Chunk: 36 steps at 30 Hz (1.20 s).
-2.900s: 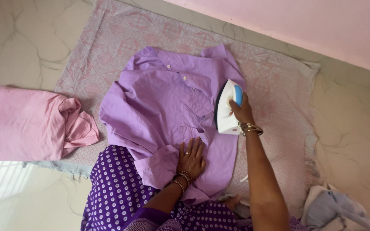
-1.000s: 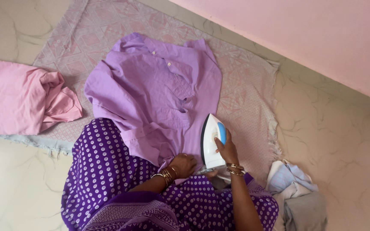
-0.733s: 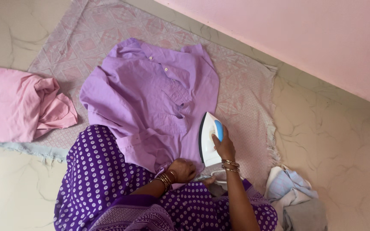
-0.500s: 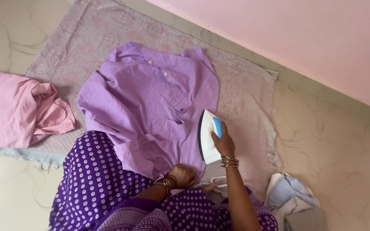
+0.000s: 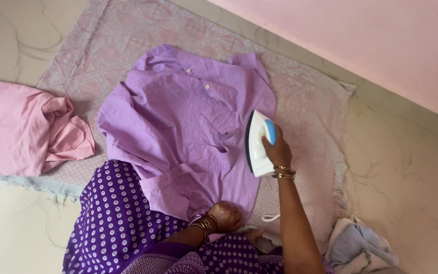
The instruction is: The person irons a purple shirt laid on a patterned cloth on the floor. They smooth the fabric with one hand while moving the iron with the other, then flip the shirt to iron the other side.
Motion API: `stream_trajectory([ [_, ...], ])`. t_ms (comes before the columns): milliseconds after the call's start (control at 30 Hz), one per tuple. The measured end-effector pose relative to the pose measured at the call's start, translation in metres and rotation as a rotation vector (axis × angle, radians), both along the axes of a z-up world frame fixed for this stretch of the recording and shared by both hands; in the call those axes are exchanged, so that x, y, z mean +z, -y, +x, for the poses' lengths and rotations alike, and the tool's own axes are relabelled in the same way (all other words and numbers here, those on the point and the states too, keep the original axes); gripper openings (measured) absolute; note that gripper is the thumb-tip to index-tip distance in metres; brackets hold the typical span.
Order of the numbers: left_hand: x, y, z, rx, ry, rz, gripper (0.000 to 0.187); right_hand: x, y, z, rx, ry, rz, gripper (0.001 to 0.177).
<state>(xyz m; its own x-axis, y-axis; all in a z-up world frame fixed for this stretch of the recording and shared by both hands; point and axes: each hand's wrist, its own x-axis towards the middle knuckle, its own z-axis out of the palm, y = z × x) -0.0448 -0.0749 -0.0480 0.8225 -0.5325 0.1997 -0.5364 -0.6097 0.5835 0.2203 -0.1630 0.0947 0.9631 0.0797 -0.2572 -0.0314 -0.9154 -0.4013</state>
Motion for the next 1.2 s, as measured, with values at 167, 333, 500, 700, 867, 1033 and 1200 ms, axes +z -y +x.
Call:
stream_trajectory([
  [167, 0.002, 0.001, -0.003, 0.023, 0.045, 0.048, 0.043, -0.008, -0.008, 0.031, 0.046, 0.085, -0.007, 0.072],
  [333, 0.004, 0.004, -0.005, 0.048, 0.019, -0.040, 0.041, -0.012, -0.021, 0.067, 0.043, 0.109, -0.025, 0.072],
  [500, -0.002, -0.001, -0.007, 0.057, 0.063, -0.085, 0.037, -0.006, -0.035, 0.103, 0.038, 0.049, -0.027, 0.068],
  [700, -0.006, 0.004, -0.007, 0.074, 0.023, -0.113, 0.036, -0.026, -0.024, 0.124, 0.116, 0.173, -0.126, 0.074],
  [867, 0.011, 0.000, 0.006, 0.020, -0.084, 0.024, 0.045, -0.045, -0.001, 0.099, 0.051, 0.008, 0.022, 0.081],
  [1033, 0.029, -0.005, 0.012, -0.040, -0.301, 0.199, 0.053, -0.044, 0.014, 0.038, 0.041, -0.024, 0.055, 0.081],
  [1200, 0.045, -0.005, 0.008, -0.022, -0.330, 0.246, 0.050, -0.027, 0.014, -0.014, 0.032, -0.049, 0.085, 0.080],
])
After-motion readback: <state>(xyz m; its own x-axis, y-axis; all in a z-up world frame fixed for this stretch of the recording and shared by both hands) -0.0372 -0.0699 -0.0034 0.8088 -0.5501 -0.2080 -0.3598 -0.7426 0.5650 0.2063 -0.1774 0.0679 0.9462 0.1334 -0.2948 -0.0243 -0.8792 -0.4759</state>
